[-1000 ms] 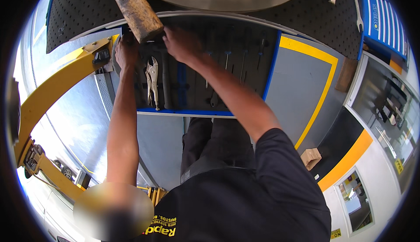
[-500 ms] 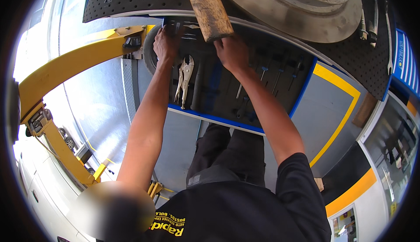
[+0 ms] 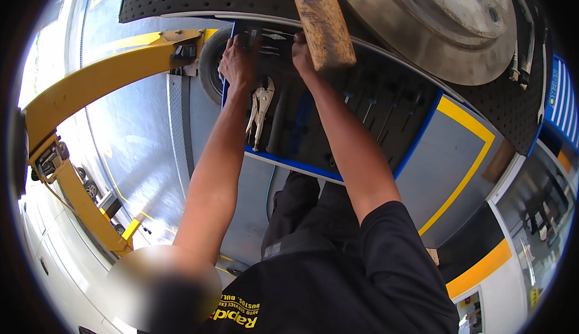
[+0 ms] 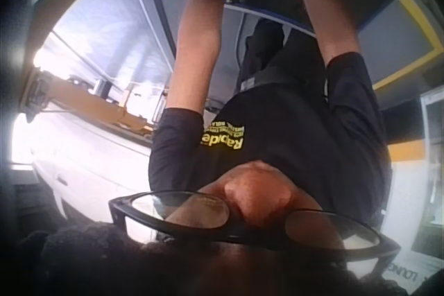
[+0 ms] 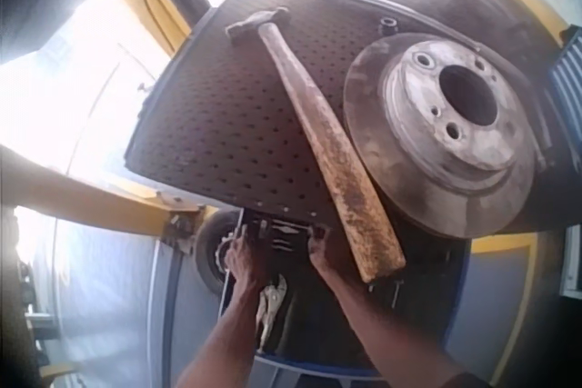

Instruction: The person retrieves a brake pad and a screwdriver from a tool drawer, then uses the screwdriver to scrape and clean the brake pad. The person then uses a wrench to tighten a bolt on a brake caliper assembly placed on the workbench.

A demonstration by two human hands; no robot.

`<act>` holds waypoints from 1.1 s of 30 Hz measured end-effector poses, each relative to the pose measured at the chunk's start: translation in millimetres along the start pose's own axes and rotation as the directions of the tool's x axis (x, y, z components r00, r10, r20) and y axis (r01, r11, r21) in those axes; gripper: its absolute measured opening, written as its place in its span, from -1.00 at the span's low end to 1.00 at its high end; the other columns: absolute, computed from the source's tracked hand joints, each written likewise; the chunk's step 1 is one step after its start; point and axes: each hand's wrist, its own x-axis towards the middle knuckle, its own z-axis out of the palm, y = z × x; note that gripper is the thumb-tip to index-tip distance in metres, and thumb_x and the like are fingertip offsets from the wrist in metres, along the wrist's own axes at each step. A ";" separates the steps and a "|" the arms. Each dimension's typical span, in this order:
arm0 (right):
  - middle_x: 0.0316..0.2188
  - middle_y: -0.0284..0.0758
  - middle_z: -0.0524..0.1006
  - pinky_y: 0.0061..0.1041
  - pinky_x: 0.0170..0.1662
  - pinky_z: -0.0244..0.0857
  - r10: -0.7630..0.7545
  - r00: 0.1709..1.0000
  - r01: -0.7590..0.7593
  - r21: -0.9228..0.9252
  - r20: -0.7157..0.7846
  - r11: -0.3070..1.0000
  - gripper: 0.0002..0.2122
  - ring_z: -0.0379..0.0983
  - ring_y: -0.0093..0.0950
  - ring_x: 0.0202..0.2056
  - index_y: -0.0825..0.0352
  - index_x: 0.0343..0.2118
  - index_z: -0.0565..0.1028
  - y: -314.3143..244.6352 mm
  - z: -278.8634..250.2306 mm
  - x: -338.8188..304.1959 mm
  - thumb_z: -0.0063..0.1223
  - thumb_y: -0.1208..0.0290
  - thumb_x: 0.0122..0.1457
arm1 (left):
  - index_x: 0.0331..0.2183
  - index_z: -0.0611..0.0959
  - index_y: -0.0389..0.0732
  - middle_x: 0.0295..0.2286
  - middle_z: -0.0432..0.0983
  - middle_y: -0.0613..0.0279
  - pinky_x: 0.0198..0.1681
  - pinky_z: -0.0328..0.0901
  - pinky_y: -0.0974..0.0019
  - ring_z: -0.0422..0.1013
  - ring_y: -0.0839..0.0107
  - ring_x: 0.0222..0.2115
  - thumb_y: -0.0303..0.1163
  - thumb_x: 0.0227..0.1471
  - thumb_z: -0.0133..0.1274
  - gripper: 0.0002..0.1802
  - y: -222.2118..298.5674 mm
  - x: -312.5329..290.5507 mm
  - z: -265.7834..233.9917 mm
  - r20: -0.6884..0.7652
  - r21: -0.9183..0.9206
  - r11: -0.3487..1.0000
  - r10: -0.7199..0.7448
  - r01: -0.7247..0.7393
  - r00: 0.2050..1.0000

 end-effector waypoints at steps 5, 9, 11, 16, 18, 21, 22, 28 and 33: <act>-0.43 -0.35 0.73 -0.38 -0.27 0.45 -0.156 0.977 0.147 0.070 0.147 0.987 -0.72 0.67 -0.47 -0.41 0.30 -0.21 0.72 72.9 -83.2 -23.6 0.28 0.14 0.42 | 0.01 0.72 -0.22 -0.04 0.67 0.01 0.03 0.48 -0.12 0.64 -0.12 -0.03 0.17 0.18 0.32 -0.34 -8.4 3.6 5.8 0.015 -0.026 1.000 -0.012 0.013 1.000; -0.36 -0.28 0.72 -0.46 -0.31 0.42 0.047 0.973 -0.049 0.003 0.228 0.999 -0.84 0.65 -0.52 -0.39 0.27 -0.18 0.70 29.1 -217.6 -76.2 0.37 0.28 0.36 | 0.04 0.69 -0.38 -0.12 0.69 -0.02 0.03 0.47 0.06 0.64 0.03 -0.07 0.26 0.21 0.30 -0.19 -15.8 -17.1 -17.4 0.056 -0.323 0.944 -0.053 0.068 0.997; -0.36 -0.32 0.73 -0.54 -0.32 0.40 -0.046 0.987 0.035 0.073 0.152 0.997 -0.85 0.58 -0.61 -0.41 0.31 -0.21 0.69 19.7 -260.7 -95.4 0.36 0.32 0.38 | 0.02 0.69 -0.43 -0.19 0.69 0.03 0.00 0.45 0.17 0.61 0.17 -0.12 0.31 0.24 0.27 -0.14 -12.2 -39.8 -39.3 0.160 -0.550 0.807 -0.149 0.213 0.976; -0.35 -0.30 0.72 -0.52 -0.22 0.45 0.158 0.930 -0.317 0.503 0.333 0.804 -0.84 0.59 -0.52 -0.35 0.35 -0.12 0.68 -30.3 -319.8 -125.3 0.31 0.37 0.41 | -0.21 0.75 -0.35 -0.36 0.55 0.30 -0.16 0.23 0.36 0.34 0.54 -0.31 0.29 0.36 0.16 -0.26 44.5 -118.9 -124.7 0.353 -0.791 0.404 -0.311 0.459 0.882; -0.36 -0.30 0.69 -0.48 -0.18 0.47 0.047 0.900 -0.279 0.489 0.433 0.826 -0.84 0.59 -0.46 -0.34 0.36 -0.05 0.69 -76.1 -340.7 -117.1 0.29 0.41 0.41 | -0.24 0.76 -0.30 -0.38 0.53 0.33 -0.17 0.20 0.40 0.31 0.57 -0.33 0.28 0.35 0.17 -0.30 67.2 -143.9 -149.5 0.290 -0.861 0.310 -0.353 0.403 0.890; -0.33 -0.29 0.61 -0.41 -0.16 0.48 -0.259 0.878 0.098 0.379 0.402 0.920 -0.80 0.59 -0.38 -0.32 0.35 0.02 0.71 -160.0 -365.2 -110.6 0.27 0.48 0.39 | -0.30 0.75 -0.28 -0.41 0.50 0.35 -0.17 0.18 0.41 0.29 0.58 -0.34 0.29 0.33 0.18 -0.30 110.6 -160.2 -188.3 0.303 -0.905 0.195 -0.329 0.378 0.895; -0.31 -0.28 0.58 -0.38 -0.17 0.49 -0.329 0.867 0.192 0.358 0.374 0.914 -0.79 0.59 -0.36 -0.31 0.36 0.02 0.72 -185.3 -374.3 -108.2 0.28 0.51 0.37 | -0.32 0.74 -0.27 -0.42 0.49 0.36 -0.17 0.18 0.41 0.29 0.57 -0.34 0.28 0.34 0.17 -0.30 123.4 -165.1 -201.3 0.278 -0.918 0.193 -0.312 0.347 0.909; -0.17 -0.21 0.55 -0.29 -0.18 0.55 -0.546 0.769 0.458 0.308 0.332 0.834 -0.80 0.64 -0.29 -0.23 0.33 -0.07 0.77 -248.7 -442.1 -107.9 0.37 0.58 0.25 | -0.39 0.68 -0.24 -0.46 0.43 0.41 -0.16 0.19 0.42 0.27 0.58 -0.35 0.25 0.37 0.14 -0.33 187.1 -181.4 -263.8 0.140 -0.987 0.034 -0.285 0.156 0.948; 0.10 -0.10 0.63 -0.34 -0.15 0.64 -0.618 0.741 0.576 0.224 0.263 0.786 -0.81 0.73 -0.28 -0.19 0.25 -0.10 0.79 -253.0 -489.9 -126.0 0.45 0.45 0.23 | -0.31 0.60 -0.18 -0.45 0.35 0.44 -0.40 0.34 0.48 0.33 0.63 -0.45 0.24 0.38 0.12 -0.39 229.4 -198.8 -304.7 0.126 -0.991 -0.071 -0.282 0.110 0.951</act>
